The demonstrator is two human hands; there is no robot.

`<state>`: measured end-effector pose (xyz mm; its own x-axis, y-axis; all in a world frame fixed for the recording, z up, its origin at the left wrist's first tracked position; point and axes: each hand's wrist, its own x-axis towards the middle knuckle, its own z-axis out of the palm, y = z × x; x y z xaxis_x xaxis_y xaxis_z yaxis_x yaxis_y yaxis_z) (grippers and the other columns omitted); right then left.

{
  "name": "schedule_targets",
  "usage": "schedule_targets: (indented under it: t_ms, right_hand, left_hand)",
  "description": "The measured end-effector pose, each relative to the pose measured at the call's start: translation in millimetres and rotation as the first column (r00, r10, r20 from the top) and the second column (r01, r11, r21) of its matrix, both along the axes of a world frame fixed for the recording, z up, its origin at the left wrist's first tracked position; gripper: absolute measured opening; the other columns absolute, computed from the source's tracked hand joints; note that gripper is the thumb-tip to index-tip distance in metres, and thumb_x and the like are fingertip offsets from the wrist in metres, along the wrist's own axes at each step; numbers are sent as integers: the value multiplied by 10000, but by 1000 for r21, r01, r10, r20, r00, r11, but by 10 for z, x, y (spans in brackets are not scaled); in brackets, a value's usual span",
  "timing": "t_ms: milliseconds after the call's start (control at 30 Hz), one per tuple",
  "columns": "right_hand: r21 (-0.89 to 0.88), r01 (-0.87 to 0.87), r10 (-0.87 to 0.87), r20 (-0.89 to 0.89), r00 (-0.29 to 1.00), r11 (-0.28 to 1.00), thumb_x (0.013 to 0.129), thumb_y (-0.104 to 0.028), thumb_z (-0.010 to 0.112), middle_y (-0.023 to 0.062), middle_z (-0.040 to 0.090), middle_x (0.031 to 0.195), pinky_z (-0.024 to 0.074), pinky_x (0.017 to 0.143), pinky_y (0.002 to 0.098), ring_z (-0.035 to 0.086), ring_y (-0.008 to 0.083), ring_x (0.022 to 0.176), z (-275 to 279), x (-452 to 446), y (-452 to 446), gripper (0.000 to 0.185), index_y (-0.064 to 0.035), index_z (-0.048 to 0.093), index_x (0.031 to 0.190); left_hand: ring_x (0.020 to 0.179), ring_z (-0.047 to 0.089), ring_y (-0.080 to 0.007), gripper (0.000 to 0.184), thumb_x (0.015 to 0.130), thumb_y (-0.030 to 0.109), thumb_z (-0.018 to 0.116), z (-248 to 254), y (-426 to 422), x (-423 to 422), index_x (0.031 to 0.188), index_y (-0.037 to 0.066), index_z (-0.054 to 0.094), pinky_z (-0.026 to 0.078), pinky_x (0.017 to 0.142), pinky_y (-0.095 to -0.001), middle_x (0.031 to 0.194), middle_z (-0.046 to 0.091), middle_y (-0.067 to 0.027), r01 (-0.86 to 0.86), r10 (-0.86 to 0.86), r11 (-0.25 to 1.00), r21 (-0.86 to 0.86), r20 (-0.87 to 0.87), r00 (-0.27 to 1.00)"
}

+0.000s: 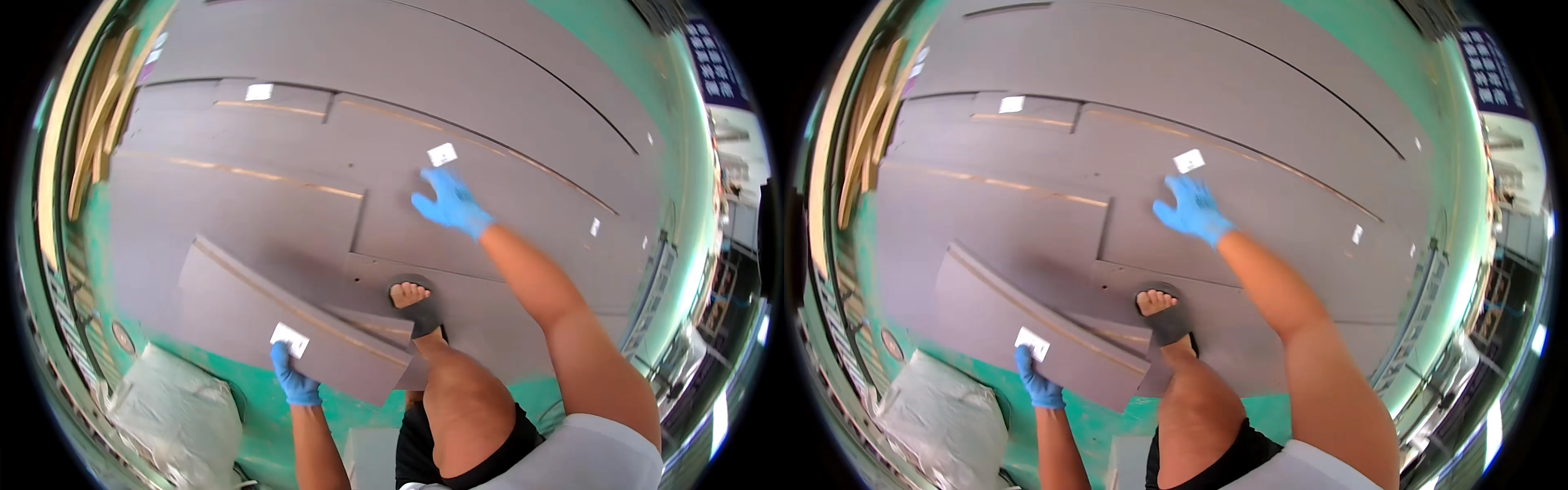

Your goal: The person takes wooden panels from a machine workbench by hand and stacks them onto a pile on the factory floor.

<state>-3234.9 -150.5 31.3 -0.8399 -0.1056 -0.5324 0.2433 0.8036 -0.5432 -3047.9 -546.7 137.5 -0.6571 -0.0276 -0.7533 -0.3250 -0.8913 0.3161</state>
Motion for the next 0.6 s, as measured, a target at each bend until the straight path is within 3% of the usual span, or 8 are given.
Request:
schedule_targets:
  t_ms: [33,100,133,267,333,433,467,600]
  right_hand:
    - [-287,48,-15,115,993,957,876,-516,607,247,413,1452,262,1150,455,352,367,1388,166,100,-239,798,-30,367,1460]
    - [-647,121,244,445,862,753,841,-501,691,255,458,1421,341,1119,417,434,347,1339,1000,553,-828,854,5,368,1449]
    - [-585,-269,408,116,906,765,805,-348,748,208,517,1377,433,1028,397,532,295,1243,1028,642,-1059,831,14,363,1447]
    - [-550,-153,339,254,906,821,754,-415,797,228,556,1321,436,1022,403,554,322,1212,1069,638,-1182,875,38,417,1399]
    - [-611,78,280,468,838,788,777,-333,797,157,631,1202,493,931,354,620,239,1080,959,416,-1192,738,32,486,1338]
    - [-498,100,263,605,752,861,795,-261,793,90,660,1103,517,838,295,632,153,964,1176,99,-1205,627,21,532,1291]
    - [-619,159,265,535,802,769,818,-270,779,69,662,1070,513,772,276,626,133,895,976,12,-1169,569,15,559,1259]
    - [-506,129,185,524,832,853,842,-314,757,43,649,1007,493,748,257,589,99,859,985,-328,-1113,534,12,588,1229]
  left_hand:
    - [1160,587,-276,501,909,274,655,-108,-5,-17,1329,39,514,466,1024,-452,1272,608,-98,-2,2,1000,-5,8,1000]
    - [1140,599,-279,494,914,299,661,-383,201,-55,1323,58,523,469,1023,-459,1261,612,-94,25,8,976,-215,152,988]
    - [1129,605,-270,494,918,327,660,-344,191,-160,1318,67,531,473,1017,-454,1259,616,-88,23,-13,991,-131,78,997]
    - [1112,617,-238,544,923,453,631,-669,384,-330,1311,81,546,485,1005,-425,1230,636,-71,-5,4,998,-62,-10,1000]
    - [1073,619,-229,496,936,428,625,-853,432,-451,1284,96,505,529,929,-420,1204,613,-65,-81,86,991,-106,51,995]
    - [983,625,-201,448,928,376,662,-591,484,-782,1243,108,489,565,815,-400,1132,606,-62,-98,105,990,-102,67,992]
    - [987,627,-203,450,921,353,676,-631,443,-850,1245,102,491,566,813,-401,1136,607,-64,-154,165,980,-128,80,983]
    - [1017,628,-208,496,891,284,724,-646,405,-843,1270,81,474,567,813,-417,1154,607,-77,-208,234,967,-148,186,954]
